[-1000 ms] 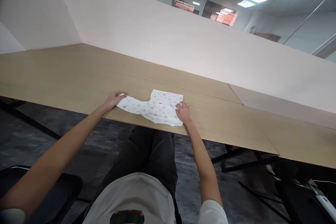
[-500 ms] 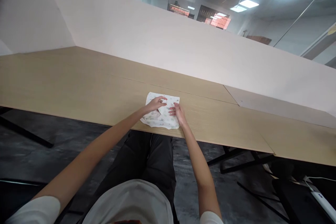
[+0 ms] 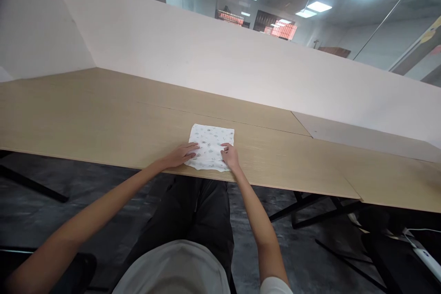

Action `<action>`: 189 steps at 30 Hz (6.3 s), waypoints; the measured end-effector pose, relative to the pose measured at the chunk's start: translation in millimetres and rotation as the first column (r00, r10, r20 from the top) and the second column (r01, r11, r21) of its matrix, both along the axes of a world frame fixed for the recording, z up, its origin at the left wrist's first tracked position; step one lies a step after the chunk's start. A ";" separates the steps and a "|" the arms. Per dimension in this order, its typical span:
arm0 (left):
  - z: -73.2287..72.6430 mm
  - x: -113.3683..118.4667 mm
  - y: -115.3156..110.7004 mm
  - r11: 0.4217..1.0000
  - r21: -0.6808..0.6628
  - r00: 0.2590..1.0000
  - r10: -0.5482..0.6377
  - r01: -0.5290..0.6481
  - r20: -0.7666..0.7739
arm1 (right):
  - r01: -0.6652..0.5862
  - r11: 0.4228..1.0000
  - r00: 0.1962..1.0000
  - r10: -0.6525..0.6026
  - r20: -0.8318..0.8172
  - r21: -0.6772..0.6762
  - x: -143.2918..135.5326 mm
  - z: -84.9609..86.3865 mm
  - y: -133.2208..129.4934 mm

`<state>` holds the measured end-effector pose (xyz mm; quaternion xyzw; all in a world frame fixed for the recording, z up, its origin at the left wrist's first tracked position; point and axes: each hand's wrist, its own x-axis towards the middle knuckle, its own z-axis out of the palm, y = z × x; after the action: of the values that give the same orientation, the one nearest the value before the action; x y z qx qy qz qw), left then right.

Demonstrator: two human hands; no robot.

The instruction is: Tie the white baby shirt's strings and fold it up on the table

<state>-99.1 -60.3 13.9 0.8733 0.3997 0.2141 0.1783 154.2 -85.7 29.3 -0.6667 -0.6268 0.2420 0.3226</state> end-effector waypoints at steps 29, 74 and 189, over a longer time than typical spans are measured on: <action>50.5 -19.6 -37.8 0.988 0.006 0.933 0.143 -0.154 0.332 | -0.057 0.935 0.979 0.122 -0.165 0.351 63.8 19.0 -53.4; -7.9 2.4 72.9 0.916 -0.093 0.887 0.402 -0.391 0.228 | 0.126 0.972 0.986 -0.144 0.081 0.198 62.9 -24.4 56.4; 55.6 -81.4 103.5 0.699 0.326 0.523 0.701 -0.636 -0.484 | 0.230 0.972 0.555 -0.087 0.827 -0.053 153.7 50.3 49.7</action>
<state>-180.5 43.2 69.4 0.6814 0.7256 0.0130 -0.0948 307.9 -36.0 79.7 -0.7792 -0.6210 -0.0763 -0.0366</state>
